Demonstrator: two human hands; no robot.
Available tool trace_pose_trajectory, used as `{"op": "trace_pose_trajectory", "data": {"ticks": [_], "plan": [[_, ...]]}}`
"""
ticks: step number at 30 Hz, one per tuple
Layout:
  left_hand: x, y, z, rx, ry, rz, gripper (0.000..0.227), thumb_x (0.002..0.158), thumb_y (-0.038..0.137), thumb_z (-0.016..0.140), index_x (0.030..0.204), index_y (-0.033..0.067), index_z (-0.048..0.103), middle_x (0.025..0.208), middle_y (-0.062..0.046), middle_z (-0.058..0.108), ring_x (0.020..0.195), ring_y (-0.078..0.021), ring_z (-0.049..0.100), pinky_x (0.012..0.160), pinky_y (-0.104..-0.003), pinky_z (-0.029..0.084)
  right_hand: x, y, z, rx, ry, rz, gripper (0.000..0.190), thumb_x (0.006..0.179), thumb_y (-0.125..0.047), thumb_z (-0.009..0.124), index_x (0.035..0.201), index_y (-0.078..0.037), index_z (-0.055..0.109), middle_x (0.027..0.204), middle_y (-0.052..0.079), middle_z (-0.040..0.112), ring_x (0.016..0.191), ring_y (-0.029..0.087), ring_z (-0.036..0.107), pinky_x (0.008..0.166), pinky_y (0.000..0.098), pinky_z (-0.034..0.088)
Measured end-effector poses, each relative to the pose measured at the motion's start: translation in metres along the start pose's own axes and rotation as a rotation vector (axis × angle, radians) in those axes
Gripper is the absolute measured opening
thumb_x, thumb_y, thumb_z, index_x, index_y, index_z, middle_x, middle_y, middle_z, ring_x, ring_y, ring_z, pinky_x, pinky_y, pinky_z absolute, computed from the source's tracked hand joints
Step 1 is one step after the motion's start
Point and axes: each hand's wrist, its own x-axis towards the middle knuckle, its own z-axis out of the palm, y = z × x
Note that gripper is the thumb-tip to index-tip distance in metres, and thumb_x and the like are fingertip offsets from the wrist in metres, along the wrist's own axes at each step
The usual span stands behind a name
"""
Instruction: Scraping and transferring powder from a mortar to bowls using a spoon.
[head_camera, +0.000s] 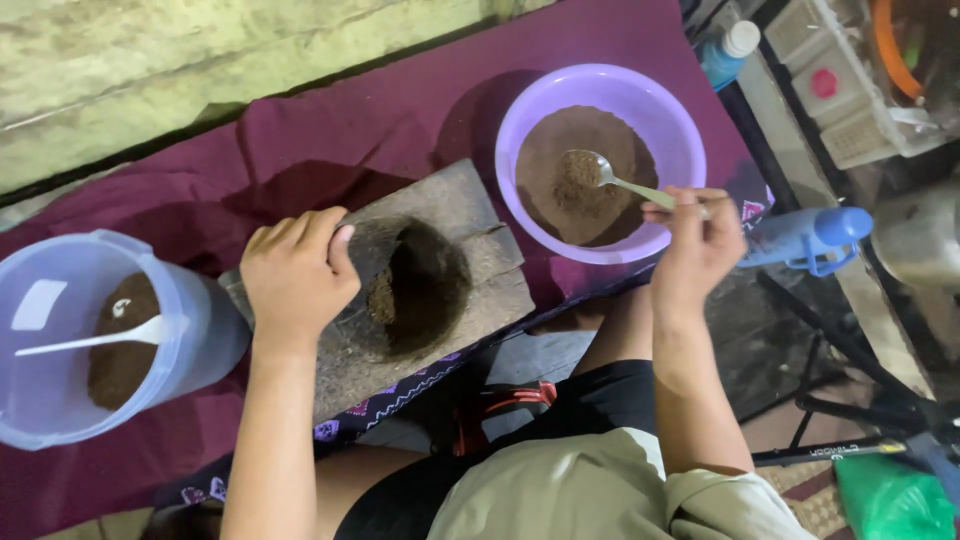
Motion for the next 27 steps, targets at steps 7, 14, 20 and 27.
{"op": "trace_pose_trajectory", "data": {"ticks": [7, 14, 20, 27], "plan": [[0.004, 0.004, -0.003, 0.022, -0.011, 0.018, 0.029, 0.110, 0.033, 0.052, 0.106, 0.0178, 0.077, 0.077, 0.002, 0.061, 0.067, -0.0212, 0.066, 0.068, -0.034, 0.054, 0.003, -0.005, -0.008, -0.603, -0.457, -0.670, 0.035, 0.097, 0.012, 0.072, 0.067, 0.000, 0.057, 0.092, 0.016, 0.074, 0.081, 0.033, 0.076, 0.076, 0.0350, 0.060], [0.001, 0.003, 0.000, 0.015, -0.014, 0.003, 0.032, 0.112, 0.035, 0.051, 0.107, 0.0175, 0.077, 0.075, 0.002, 0.060, 0.066, -0.0208, 0.066, 0.068, -0.034, 0.054, -0.007, -0.046, 0.003, -0.337, -0.230, -0.620, 0.033, 0.101, 0.004, 0.071, 0.068, 0.003, 0.064, 0.082, 0.020, 0.074, 0.063, 0.031, 0.073, 0.067, 0.0344, 0.060], [0.000, 0.000, -0.001, -0.004, 0.008, -0.007, 0.034, 0.110, 0.037, 0.047, 0.106, 0.0211, 0.076, 0.076, 0.002, 0.061, 0.067, -0.0213, 0.067, 0.066, -0.035, 0.054, -0.055, -0.086, 0.035, -0.097, -0.513, -0.443, 0.036, 0.094, -0.001, 0.071, 0.059, -0.006, 0.063, 0.084, 0.013, 0.077, 0.062, 0.024, 0.074, 0.059, 0.0248, 0.055], [0.003, 0.003, 0.000, -0.013, 0.063, -0.041, 0.029, 0.107, 0.034, 0.048, 0.101, 0.0223, 0.075, 0.075, 0.003, 0.062, 0.066, -0.0203, 0.067, 0.065, -0.035, 0.054, -0.116, -0.096, 0.092, 0.015, -0.780, -0.176, 0.038, 0.089, 0.005, 0.073, 0.062, -0.006, 0.047, 0.087, 0.015, 0.078, 0.065, 0.030, 0.075, 0.056, 0.0314, 0.057]]}}
